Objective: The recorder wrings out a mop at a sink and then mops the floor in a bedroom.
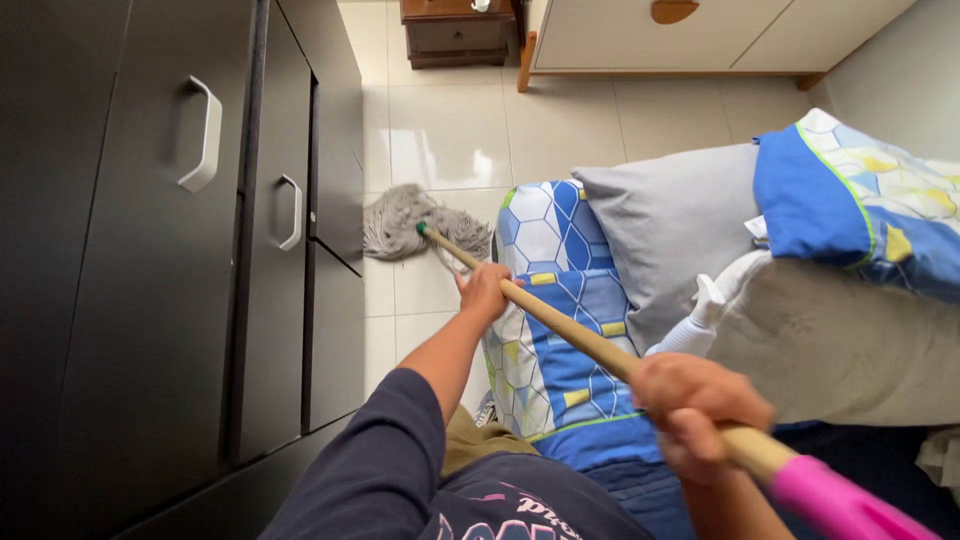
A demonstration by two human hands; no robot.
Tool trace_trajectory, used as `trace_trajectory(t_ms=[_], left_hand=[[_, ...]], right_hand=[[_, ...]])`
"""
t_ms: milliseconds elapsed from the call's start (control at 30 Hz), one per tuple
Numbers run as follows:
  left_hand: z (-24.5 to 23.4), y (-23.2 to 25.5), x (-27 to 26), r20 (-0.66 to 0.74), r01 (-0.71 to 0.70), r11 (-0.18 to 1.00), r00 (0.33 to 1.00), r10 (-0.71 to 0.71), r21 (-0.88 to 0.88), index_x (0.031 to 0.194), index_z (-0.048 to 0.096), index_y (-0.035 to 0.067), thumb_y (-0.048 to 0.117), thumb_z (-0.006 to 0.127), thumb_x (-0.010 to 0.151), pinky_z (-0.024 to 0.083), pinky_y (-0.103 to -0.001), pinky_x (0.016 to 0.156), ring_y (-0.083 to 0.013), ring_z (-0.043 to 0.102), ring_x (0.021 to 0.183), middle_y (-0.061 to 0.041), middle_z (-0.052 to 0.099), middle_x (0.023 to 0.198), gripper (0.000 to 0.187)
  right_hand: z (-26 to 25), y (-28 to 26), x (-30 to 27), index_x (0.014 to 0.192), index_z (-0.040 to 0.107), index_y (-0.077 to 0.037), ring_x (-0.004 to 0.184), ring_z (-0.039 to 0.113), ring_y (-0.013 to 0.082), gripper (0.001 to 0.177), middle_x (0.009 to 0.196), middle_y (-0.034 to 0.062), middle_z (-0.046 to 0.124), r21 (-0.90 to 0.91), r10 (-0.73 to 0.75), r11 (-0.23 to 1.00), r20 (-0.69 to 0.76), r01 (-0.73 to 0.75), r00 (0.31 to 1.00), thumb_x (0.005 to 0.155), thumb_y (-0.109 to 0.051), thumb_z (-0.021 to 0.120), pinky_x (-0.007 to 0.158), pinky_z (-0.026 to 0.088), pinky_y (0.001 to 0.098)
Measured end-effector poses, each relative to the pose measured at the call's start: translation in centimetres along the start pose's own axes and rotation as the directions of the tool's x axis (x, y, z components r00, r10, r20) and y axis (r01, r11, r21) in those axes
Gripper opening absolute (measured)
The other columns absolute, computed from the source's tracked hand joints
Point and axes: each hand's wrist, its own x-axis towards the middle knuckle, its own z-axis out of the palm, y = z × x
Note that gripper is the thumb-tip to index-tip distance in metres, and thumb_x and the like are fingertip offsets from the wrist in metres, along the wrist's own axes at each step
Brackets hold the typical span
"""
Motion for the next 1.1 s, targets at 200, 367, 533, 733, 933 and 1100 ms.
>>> trace_trajectory(t_ms=[200,367,533,733,933,1100], left_hand=[[1.1,-0.8,-3.2,-0.194,0.002,0.993,0.981,-0.025,-0.118,0.08,0.074,0.013,0.055,0.079,0.075,0.018,-0.073,0.107,-0.0384,0.059,0.113,-0.01,0.071,0.102,0.042],[-0.6,1.4,-11.5,-0.131,-0.066,0.995,0.99,0.056,-0.071,0.079,0.07,0.01,0.062,0.077,0.083,0.043,-0.052,0.107,-0.037,0.064,0.103,-0.015,0.069,0.095,0.053],[-3.5,3.6,-22.5,-0.139,-0.096,0.972,0.988,0.067,-0.214,0.08,0.073,0.011,0.048,0.08,0.076,0.052,-0.053,0.08,-0.0415,0.064,0.092,-0.017,0.073,0.089,0.038],[-2.7,3.4,-33.7,-0.098,0.103,0.904,0.983,-0.157,-0.414,0.077,0.075,0.014,0.041,0.074,0.082,0.055,-0.051,0.071,-0.0401,0.066,0.076,-0.015,0.07,0.077,0.028],[-2.0,3.2,-36.5,-0.214,0.108,0.943,0.96,-0.182,-0.315,0.06,0.068,0.01,0.027,0.068,0.085,0.046,-0.047,0.09,-0.0371,0.064,0.07,-0.013,0.067,0.066,0.03],[0.1,1.6,-33.1,-0.431,-0.017,0.958,0.895,-0.113,-0.288,0.067,0.063,0.011,0.029,0.071,0.09,0.038,-0.052,0.097,-0.033,0.064,0.09,-0.01,0.068,0.082,0.03]], right_hand=[[1.1,-1.7,-2.4,0.072,0.045,-0.007,0.048,0.042,0.0139,0.023,0.058,0.0036,0.046,-0.028,0.027,0.999,0.179,-0.022,0.984,0.09,-0.011,0.058,0.051,0.045,0.0352],[1.3,-7.4,0.1,0.074,0.044,-0.007,0.045,0.041,0.012,0.027,0.055,0.0028,0.046,0.049,0.136,0.989,0.102,-0.142,0.985,0.091,-0.019,0.06,0.049,0.042,0.035],[-1.3,-9.4,0.6,0.068,0.03,-0.014,0.05,0.035,0.0116,0.053,0.056,-0.0011,0.032,0.083,0.24,0.965,0.089,-0.247,0.967,0.113,-0.034,0.049,0.054,0.038,0.0361],[7.3,-11.5,2.3,0.07,0.032,-0.017,0.045,0.033,0.0074,0.051,0.058,-0.0047,0.029,0.029,0.417,0.905,0.134,-0.424,0.899,0.118,-0.031,0.045,0.057,0.038,0.0304],[13.1,-16.5,-3.0,0.082,0.039,-0.013,0.038,0.034,0.0088,0.021,0.051,-0.0012,0.037,0.176,0.328,0.929,0.011,-0.325,0.945,0.1,-0.013,0.049,0.048,0.035,0.0309],[14.8,-19.1,-8.5,0.076,0.043,-0.01,0.037,0.037,0.0122,0.02,0.046,0.0018,0.042,0.12,0.158,0.977,0.127,-0.173,0.979,0.087,-0.008,0.06,0.043,0.037,0.0331]])
